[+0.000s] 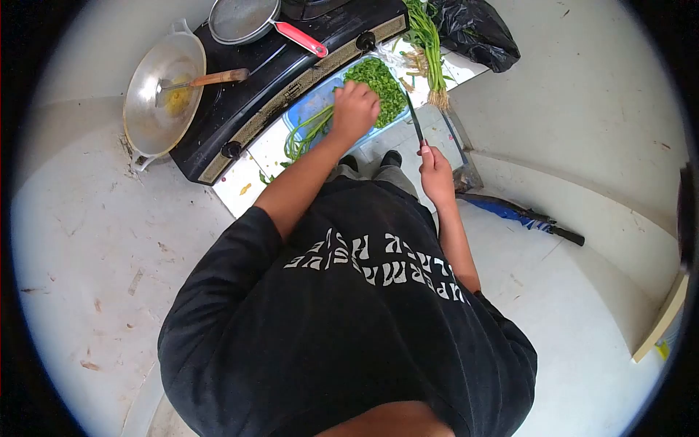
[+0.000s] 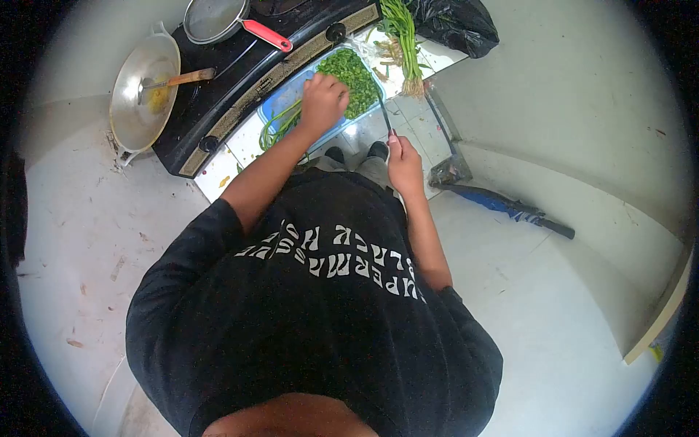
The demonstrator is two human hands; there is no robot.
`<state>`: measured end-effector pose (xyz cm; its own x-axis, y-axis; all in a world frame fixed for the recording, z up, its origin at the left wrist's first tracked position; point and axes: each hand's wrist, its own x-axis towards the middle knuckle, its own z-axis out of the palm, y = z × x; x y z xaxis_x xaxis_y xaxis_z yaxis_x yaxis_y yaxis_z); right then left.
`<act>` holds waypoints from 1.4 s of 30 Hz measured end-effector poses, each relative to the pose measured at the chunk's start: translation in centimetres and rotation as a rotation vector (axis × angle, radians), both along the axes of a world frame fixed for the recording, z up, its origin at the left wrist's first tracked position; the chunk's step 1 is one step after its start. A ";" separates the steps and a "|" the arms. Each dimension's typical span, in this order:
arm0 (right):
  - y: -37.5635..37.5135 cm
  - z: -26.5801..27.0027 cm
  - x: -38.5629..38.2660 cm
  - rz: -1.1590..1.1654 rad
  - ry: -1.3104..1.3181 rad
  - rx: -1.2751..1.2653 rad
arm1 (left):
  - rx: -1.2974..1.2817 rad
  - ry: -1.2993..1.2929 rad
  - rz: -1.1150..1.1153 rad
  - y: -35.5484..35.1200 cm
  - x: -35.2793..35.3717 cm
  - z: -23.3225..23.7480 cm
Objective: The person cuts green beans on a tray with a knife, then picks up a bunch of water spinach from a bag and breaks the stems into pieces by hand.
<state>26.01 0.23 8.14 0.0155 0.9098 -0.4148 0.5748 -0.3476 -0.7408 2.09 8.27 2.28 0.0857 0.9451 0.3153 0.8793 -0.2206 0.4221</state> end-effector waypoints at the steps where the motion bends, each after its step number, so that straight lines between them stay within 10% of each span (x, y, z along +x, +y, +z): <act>1: 0.1 0.0 0.4 -0.005 0.006 -0.002 | 0.069 -0.107 -0.045 1.3 0.9 0.5; 7: 0.8 -0.2 2.9 -0.063 0.014 -0.018 | 0.008 -0.132 0.019 5.1 1.7 2.3; 17: 2.6 -2.6 3.2 -0.006 0.045 0.031 | -0.130 0.097 0.186 -9.4 -5.7 0.3; 42: -1.7 -1.5 -0.4 0.137 0.036 0.099 | -0.038 -0.009 0.158 -5.0 -6.7 -2.8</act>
